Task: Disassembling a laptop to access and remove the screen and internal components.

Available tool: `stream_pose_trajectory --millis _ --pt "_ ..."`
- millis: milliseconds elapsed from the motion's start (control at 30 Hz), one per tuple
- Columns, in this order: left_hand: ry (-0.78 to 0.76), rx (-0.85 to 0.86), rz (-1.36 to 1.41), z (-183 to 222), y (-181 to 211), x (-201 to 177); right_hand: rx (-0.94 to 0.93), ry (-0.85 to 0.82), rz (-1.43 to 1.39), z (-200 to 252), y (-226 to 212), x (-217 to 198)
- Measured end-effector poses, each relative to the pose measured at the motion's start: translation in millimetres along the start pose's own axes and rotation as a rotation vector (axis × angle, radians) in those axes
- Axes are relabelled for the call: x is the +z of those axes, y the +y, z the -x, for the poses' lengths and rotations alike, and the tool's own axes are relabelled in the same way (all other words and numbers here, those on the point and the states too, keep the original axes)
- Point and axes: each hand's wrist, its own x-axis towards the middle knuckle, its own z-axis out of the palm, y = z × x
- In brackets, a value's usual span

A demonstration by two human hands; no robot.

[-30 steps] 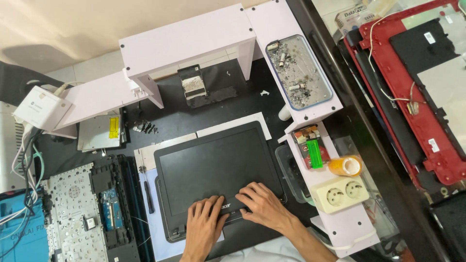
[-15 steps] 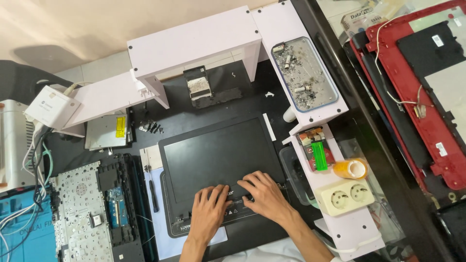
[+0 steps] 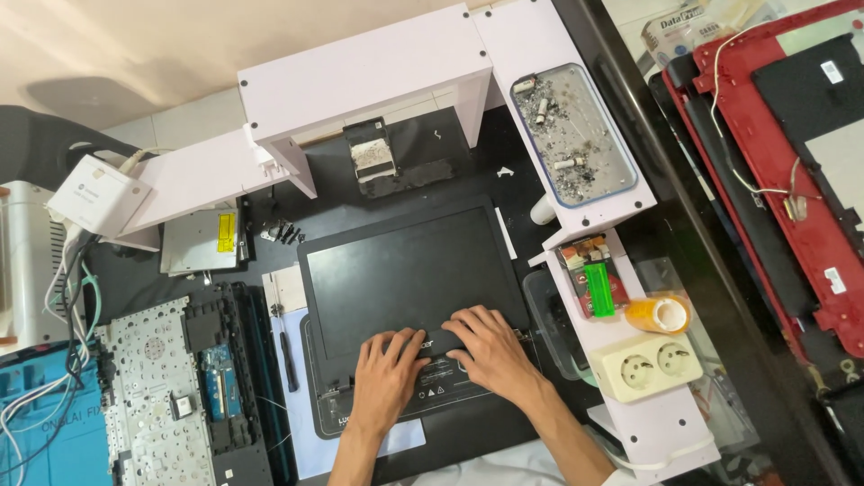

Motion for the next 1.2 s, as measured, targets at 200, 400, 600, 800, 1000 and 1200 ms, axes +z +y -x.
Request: stream_pose_trajectory --millis 200,400,600,800,1000,1200 --pt "0.016 -0.041 0.035 2.5 4.4 1.1 -0.012 -0.021 0.022 0.7 -0.8 0.5" --pt "0.024 -0.053 -0.019 4.4 5.0 10.1 -0.001 0.011 0.072 -3.4 -6.3 2.4" --pt "0.010 -0.081 -0.036 6.2 5.5 13.7 0.045 -0.047 0.076 -10.1 -10.9 -1.5" --pt "-0.043 -0.139 0.021 -8.5 13.8 3.9 0.047 -0.108 0.099 -17.5 -13.8 -4.5" --pt "-0.035 -0.135 -0.015 -7.9 17.6 11.4 0.052 -0.156 0.183 -16.7 -14.7 4.6" --pt "-0.007 -0.134 -0.050 -3.6 19.3 18.3 0.018 -0.129 0.207 -16.1 -10.5 6.6"
